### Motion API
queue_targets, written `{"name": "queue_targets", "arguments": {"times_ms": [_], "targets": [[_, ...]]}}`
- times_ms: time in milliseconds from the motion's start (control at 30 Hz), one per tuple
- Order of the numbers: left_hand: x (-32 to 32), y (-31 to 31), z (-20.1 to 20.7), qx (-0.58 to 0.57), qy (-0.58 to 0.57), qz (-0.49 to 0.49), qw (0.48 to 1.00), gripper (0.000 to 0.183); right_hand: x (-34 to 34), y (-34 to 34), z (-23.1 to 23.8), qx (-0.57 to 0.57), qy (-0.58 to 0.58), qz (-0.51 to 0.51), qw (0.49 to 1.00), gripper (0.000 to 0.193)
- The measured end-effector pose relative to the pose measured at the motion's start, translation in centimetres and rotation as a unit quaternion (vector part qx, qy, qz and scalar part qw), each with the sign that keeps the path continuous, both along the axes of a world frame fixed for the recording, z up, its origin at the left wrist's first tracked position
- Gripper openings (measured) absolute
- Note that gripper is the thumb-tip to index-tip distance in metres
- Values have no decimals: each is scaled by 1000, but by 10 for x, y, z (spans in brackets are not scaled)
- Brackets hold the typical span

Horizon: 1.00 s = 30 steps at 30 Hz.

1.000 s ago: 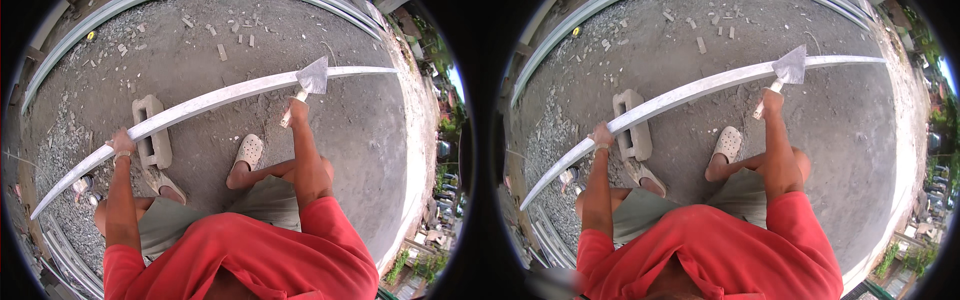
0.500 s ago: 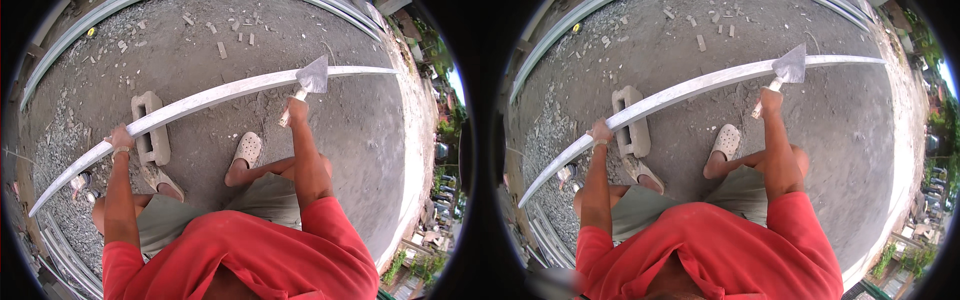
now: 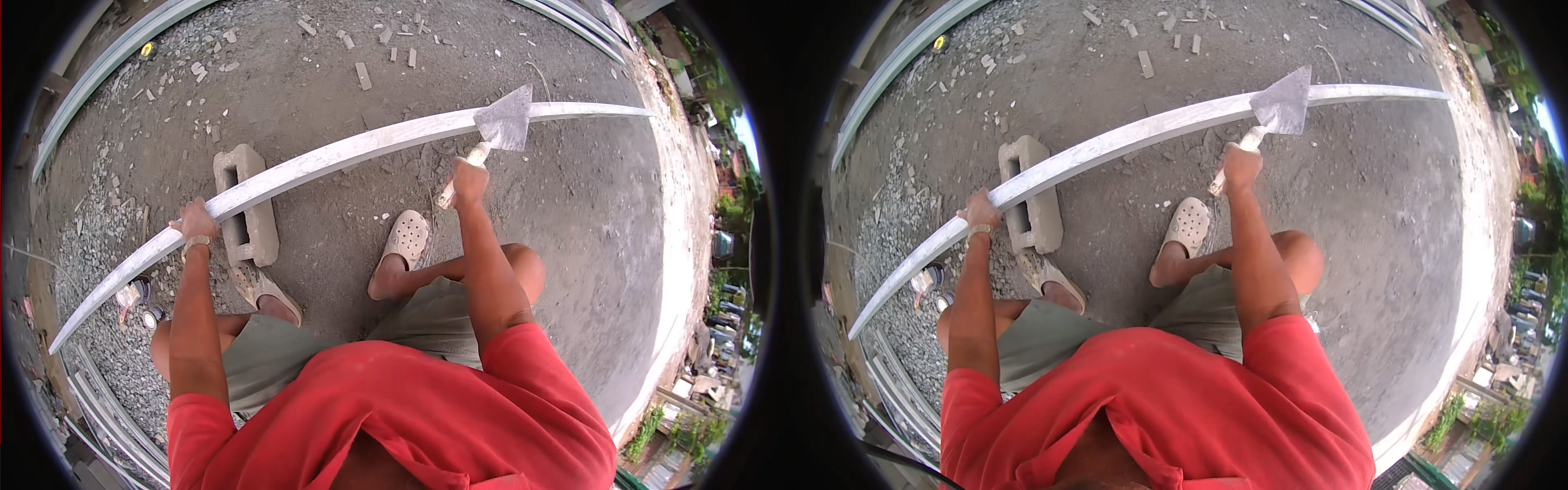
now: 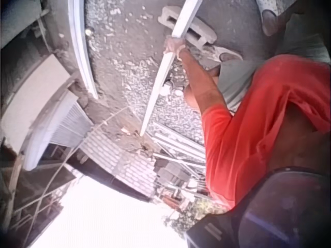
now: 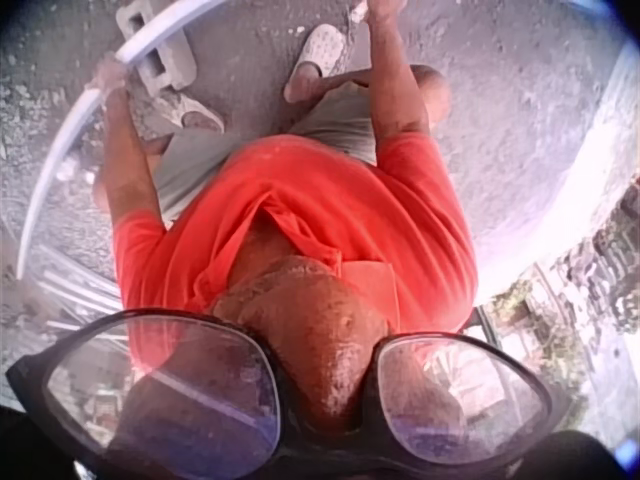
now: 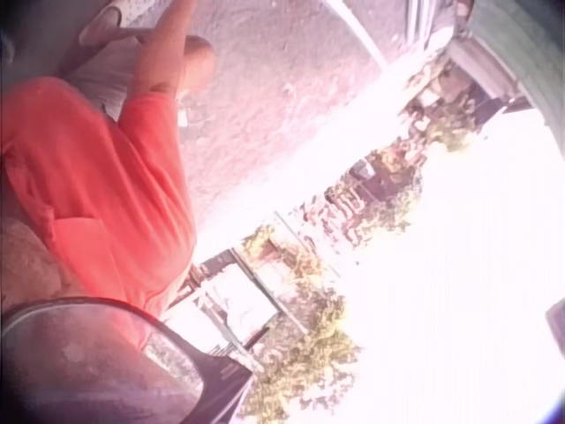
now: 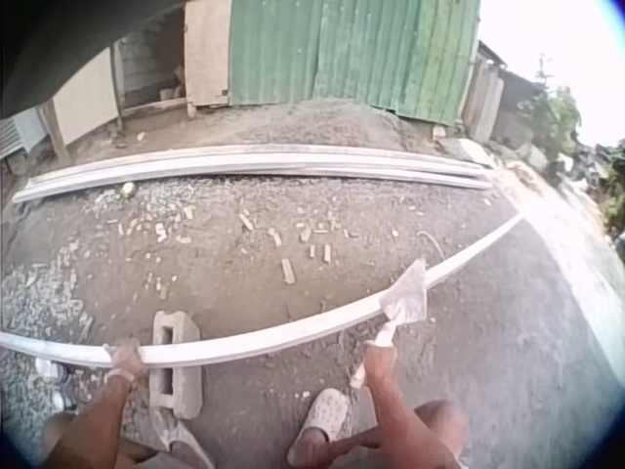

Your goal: Use a trowel to apply and smooth white plaster onto a long plastic strip.

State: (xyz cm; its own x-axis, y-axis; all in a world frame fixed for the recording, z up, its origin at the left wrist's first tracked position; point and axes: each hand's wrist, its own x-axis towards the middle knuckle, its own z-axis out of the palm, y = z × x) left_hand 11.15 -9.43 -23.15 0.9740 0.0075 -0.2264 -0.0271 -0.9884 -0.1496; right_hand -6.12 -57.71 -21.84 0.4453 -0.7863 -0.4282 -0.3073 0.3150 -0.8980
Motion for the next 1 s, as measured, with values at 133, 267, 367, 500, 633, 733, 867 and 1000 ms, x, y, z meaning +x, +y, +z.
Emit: {"name": "queue_targets", "arguments": {"times_ms": [133, 267, 367, 500, 633, 733, 867, 1000], "targets": [[0, -3, 3, 1, 3, 3, 1000, 32, -12, 95, -31, -55, -9, 49, 997, 14], [0, -3, 4, -2, 3, -3, 1000, 33, -17, 67, -38, -114, -36, 74, 990, 14], [-1, -1, 1, -15, -5, -2, 1000, 31, 1, -26, -17, -36, -8, 3, 999, 14], [0, -3, 1, -2, 0, 12, 1000, 30, 19, -38, -4, -52, 24, 11, 998, 14], [-2, -10, 9, 9, 0, 17, 1000, 31, 9, 119, -43, -244, 130, 234, 932, 34], [-1, -11, 15, 9, 5, 13, 1000, 31, -2, 157, -50, -136, 94, 271, 948, 33], [-2, -7, 10, 8, 15, 6, 1000, 30, 1, 47, -5, 0, 36, 129, 991, 15], [-2, -7, 7, 1, -1, 17, 1000, 30, 14, 5, 12, -32, 11, -5, 999, 14]]}}
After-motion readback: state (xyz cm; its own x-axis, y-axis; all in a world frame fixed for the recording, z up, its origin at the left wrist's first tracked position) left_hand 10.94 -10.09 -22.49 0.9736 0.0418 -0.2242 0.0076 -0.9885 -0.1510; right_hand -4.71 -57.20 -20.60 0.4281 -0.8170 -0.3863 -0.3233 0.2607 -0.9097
